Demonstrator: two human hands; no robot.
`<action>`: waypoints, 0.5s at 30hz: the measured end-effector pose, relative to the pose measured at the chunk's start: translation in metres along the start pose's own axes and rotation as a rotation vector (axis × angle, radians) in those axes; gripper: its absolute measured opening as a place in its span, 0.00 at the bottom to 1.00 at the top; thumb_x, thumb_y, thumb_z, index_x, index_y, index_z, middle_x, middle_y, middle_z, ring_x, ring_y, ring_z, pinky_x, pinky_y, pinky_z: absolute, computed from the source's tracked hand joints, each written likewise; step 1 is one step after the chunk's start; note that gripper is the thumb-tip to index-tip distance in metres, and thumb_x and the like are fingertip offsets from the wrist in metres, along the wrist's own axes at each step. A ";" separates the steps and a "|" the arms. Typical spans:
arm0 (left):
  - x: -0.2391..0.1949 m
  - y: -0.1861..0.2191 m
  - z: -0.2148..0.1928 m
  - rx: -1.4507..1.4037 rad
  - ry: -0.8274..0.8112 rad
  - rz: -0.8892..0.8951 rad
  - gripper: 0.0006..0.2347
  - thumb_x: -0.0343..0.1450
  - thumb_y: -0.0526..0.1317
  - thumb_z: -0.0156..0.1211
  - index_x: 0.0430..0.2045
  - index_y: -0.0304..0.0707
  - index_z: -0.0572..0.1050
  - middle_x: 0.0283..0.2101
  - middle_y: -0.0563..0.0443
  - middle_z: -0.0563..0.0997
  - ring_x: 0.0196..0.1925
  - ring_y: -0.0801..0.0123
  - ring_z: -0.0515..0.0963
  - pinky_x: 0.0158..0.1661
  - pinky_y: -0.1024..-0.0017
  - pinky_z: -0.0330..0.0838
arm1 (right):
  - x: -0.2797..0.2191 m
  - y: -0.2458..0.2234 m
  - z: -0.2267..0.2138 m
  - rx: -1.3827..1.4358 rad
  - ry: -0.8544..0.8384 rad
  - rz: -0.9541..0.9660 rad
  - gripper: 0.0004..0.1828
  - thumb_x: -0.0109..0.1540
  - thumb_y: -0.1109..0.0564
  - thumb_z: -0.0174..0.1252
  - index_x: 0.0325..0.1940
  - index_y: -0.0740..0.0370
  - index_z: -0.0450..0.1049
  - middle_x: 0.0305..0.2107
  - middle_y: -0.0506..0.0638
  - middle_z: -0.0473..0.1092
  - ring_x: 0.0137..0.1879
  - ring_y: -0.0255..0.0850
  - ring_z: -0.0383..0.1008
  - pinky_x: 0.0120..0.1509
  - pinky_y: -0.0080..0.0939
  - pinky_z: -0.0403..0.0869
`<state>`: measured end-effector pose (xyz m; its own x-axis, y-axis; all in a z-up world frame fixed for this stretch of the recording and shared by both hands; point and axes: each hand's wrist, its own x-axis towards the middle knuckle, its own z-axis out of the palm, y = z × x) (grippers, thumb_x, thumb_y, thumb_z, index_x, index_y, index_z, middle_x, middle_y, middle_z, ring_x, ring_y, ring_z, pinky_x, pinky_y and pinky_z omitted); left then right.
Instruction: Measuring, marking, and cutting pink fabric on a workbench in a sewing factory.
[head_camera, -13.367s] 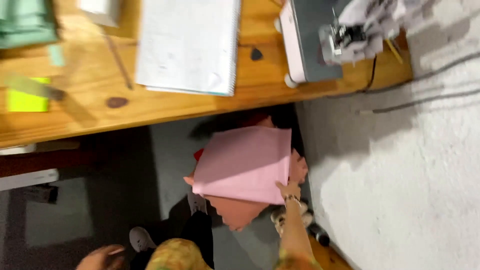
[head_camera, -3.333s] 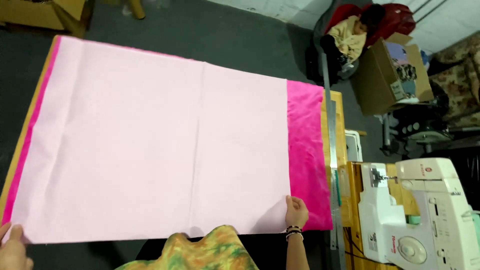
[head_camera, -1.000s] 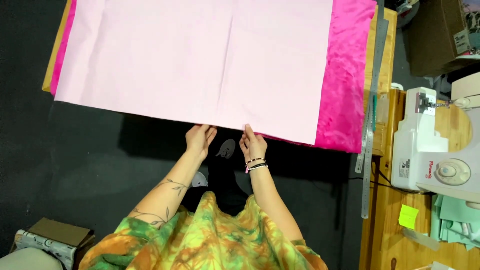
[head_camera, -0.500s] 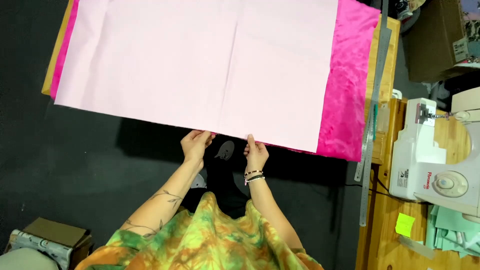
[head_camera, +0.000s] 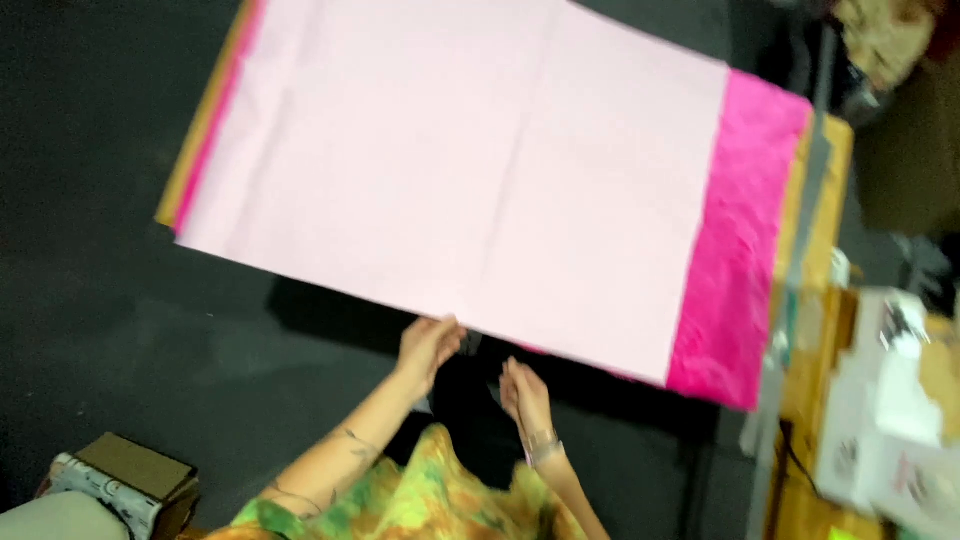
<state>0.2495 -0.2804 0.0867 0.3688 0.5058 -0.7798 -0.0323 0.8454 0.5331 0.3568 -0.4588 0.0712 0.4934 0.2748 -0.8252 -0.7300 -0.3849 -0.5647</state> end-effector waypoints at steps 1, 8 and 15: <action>-0.002 0.009 -0.005 -0.015 0.015 0.029 0.15 0.73 0.39 0.64 0.50 0.30 0.72 0.39 0.45 0.80 0.40 0.70 0.83 0.44 0.76 0.79 | -0.002 0.001 0.000 -0.014 -0.032 -0.010 0.21 0.63 0.40 0.68 0.46 0.59 0.78 0.28 0.46 0.71 0.34 0.35 0.73 0.38 0.34 0.74; 0.014 0.057 -0.055 0.017 0.210 0.048 0.13 0.69 0.46 0.68 0.35 0.34 0.79 0.35 0.45 0.85 0.34 0.67 0.84 0.35 0.77 0.78 | -0.014 -0.076 0.052 -0.793 -0.482 -0.295 0.11 0.61 0.52 0.66 0.47 0.54 0.79 0.31 0.42 0.77 0.37 0.27 0.74 0.50 0.26 0.72; 0.031 0.119 -0.162 -0.082 0.538 0.357 0.13 0.74 0.41 0.61 0.48 0.32 0.77 0.39 0.39 0.85 0.36 0.60 0.85 0.35 0.73 0.77 | -0.032 -0.181 0.208 -1.195 -0.798 -0.694 0.10 0.63 0.49 0.60 0.47 0.49 0.76 0.34 0.41 0.77 0.39 0.34 0.77 0.50 0.34 0.74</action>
<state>0.1066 -0.1358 0.0729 -0.1937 0.7551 -0.6263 -0.1454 0.6092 0.7796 0.3748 -0.2141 0.2023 -0.0852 0.9053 -0.4160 0.4834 -0.3276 -0.8118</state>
